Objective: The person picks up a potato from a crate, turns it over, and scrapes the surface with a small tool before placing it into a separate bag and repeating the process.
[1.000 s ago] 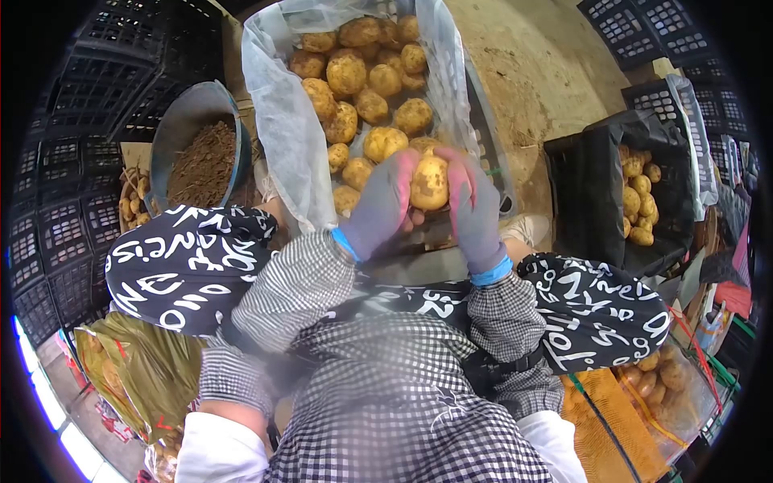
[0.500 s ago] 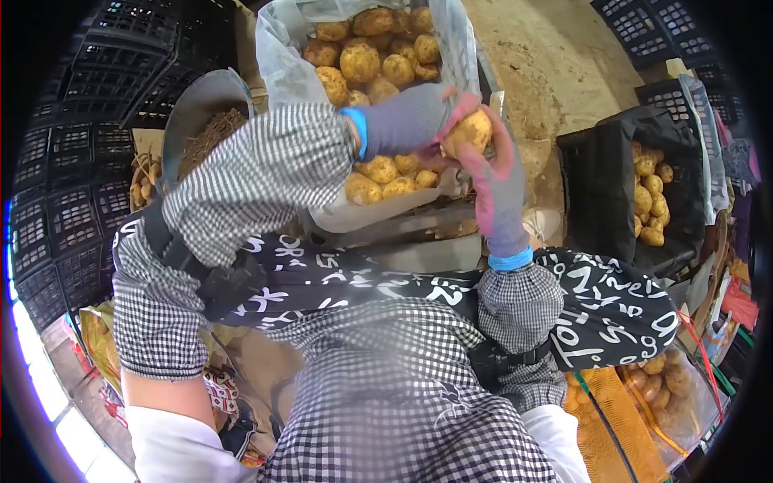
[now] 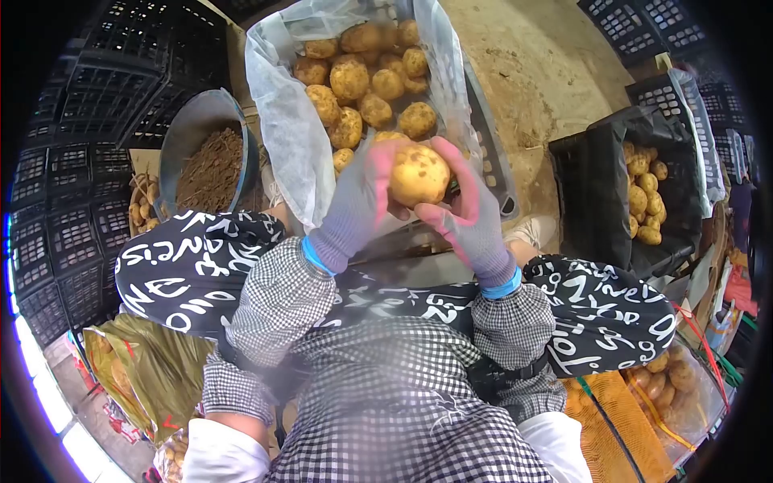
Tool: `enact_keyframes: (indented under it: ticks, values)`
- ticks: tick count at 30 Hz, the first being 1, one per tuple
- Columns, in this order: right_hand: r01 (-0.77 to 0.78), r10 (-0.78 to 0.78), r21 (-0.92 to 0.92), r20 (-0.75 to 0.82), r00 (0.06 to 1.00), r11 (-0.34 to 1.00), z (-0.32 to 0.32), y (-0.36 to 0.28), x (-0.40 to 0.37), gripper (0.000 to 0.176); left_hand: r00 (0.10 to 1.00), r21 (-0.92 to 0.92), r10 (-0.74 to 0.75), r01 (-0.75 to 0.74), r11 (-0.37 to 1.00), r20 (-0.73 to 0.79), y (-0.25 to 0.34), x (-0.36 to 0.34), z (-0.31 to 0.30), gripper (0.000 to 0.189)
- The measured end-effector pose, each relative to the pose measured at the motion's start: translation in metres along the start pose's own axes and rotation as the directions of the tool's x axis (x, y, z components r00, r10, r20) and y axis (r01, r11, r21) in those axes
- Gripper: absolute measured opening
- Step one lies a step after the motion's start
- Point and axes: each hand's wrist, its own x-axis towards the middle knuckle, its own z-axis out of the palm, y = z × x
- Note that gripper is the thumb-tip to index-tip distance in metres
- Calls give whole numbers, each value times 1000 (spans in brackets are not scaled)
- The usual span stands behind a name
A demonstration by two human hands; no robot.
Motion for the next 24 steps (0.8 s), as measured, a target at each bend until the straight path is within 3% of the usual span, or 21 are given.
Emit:
enact_keyframes:
  ticks: [2, 3, 5, 6, 8, 10, 12, 13, 15, 17, 21, 24]
  values:
    - [18, -17, 39, -14, 1000, 999, 2, -4, 3, 86, 998, 174, 61, -60, 983, 0, -8, 1, 5, 62]
    - [55, -59, -128, -29, 998, 990, 0, 0, 3, 84, 996, 256, 92, -90, 962, 3, -10, 2, 8, 67]
    - [115, -143, -446, -31, 989, 888, -5, 12, 4, 81, 997, 134, 77, -80, 988, 27, -13, 3, 12, 73]
    - [52, -89, -429, -67, 994, 902, -1, 6, 3, 78, 997, 74, 69, -71, 995, 40, -14, 3, 13, 77]
    - [-77, 26, -384, -137, 990, 920, 13, -12, 1, 71, 991, -17, -122, 123, 992, 49, -14, 4, 3, 74]
    - [29, -152, -480, -221, 963, 877, 2, 7, 6, 64, 965, -174, -250, 261, 949, 81, -15, 8, -3, 69]
    - [56, -175, -388, -279, 944, 920, -3, 12, 7, 54, 941, -389, -308, 338, 857, 139, -17, 11, -4, 62]
    - [74, -186, -342, -308, 933, 937, -3, 9, 9, 50, 946, -419, -301, 323, 849, 118, -17, 11, -4, 57]
    - [76, -90, -59, -282, 955, 995, 7, -5, 2, 48, 955, -476, -287, 289, 831, 78, -19, 11, -4, 49]
    - [-5, -96, -394, -235, 967, 919, -1, 10, 0, 47, 954, -530, -284, 289, 797, 94, -25, 13, -5, 47]
    - [-22, -32, -347, -151, 988, 938, 5, 17, -3, 45, 948, -608, -303, 300, 735, 101, -30, 13, -6, 46]
    - [-36, -15, -327, -151, 988, 944, 11, 14, -4, 43, 935, -622, -354, 288, 728, 18, -27, 12, 0, 46]
